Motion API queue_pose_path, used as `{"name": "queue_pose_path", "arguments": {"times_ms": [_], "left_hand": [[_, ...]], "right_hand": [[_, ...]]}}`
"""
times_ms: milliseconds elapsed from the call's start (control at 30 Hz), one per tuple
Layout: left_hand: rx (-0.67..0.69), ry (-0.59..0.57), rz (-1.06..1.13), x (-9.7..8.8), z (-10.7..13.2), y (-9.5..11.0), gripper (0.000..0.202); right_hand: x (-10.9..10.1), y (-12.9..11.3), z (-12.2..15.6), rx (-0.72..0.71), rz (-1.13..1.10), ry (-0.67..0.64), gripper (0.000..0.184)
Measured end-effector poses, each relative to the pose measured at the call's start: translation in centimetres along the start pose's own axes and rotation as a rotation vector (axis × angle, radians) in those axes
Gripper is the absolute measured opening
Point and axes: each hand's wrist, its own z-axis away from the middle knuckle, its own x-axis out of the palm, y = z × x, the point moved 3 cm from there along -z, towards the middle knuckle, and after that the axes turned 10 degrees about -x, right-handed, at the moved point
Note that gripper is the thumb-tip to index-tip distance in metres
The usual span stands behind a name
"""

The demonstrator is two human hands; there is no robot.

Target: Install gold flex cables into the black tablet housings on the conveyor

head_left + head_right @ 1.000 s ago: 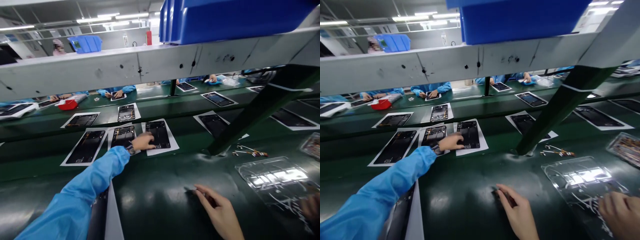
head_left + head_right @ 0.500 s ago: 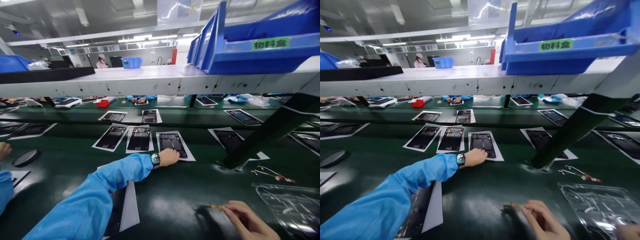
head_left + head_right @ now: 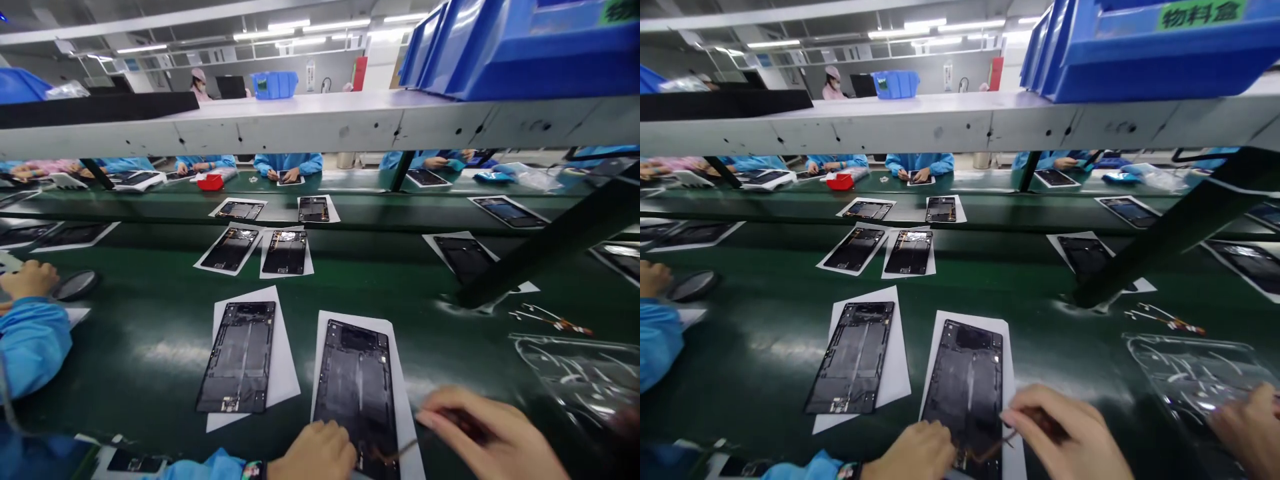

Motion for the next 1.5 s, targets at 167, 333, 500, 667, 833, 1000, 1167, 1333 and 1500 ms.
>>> {"name": "queue_pose_path", "arguments": {"times_ms": [167,333,500,667,833,1000,1167,1333,1500], "left_hand": [[-0.46,0.141,0.724,-6.8,-1.8,-3.6,0.087],[-0.536,0.146,0.743,-5.7,-4.6,-4.0,0.046],[-0.41,0.286,0.251,-5.1,-4.1,-4.9,0.021],[-0.247,0.253,-0.072,-4.3,-4.3,-5.7,0.014],[-0.21,0.31,-0.108,-3.1,-5.1,-6.3,0.013],[-0.18,0.322,-0.052,-3.3,-5.0,-6.5,0.013],[-0.144,0.286,-0.025,-3.6,-4.8,-6.7,0.014],[-0.145,0.25,-0.026,-3.5,-4.7,-6.9,0.016],[-0.181,0.174,-0.031,-3.7,-4.9,-7.0,0.014]], "right_hand": [[4.5,-2.2,-4.5,0.0,-0.12,-0.272,0.02],[6.6,-1.5,-8.3,-0.011,-0.201,-0.253,0.018],[8.8,3.6,-12.3,0.026,-0.056,-0.307,0.012],[12.5,7.7,-14.4,0.083,0.051,-0.343,0.009],[13.8,9.0,-15.4,0.139,0.14,-0.345,0.009],[13.6,9.7,-16.4,0.225,0.212,-0.413,0.013],[13.3,11.0,-18.3,0.335,0.301,-0.515,0.024],[12.9,10.8,-19.1,0.349,0.375,-0.569,0.026],[12.8,8.8,-16.5,0.278,0.493,-0.496,0.033]]}}
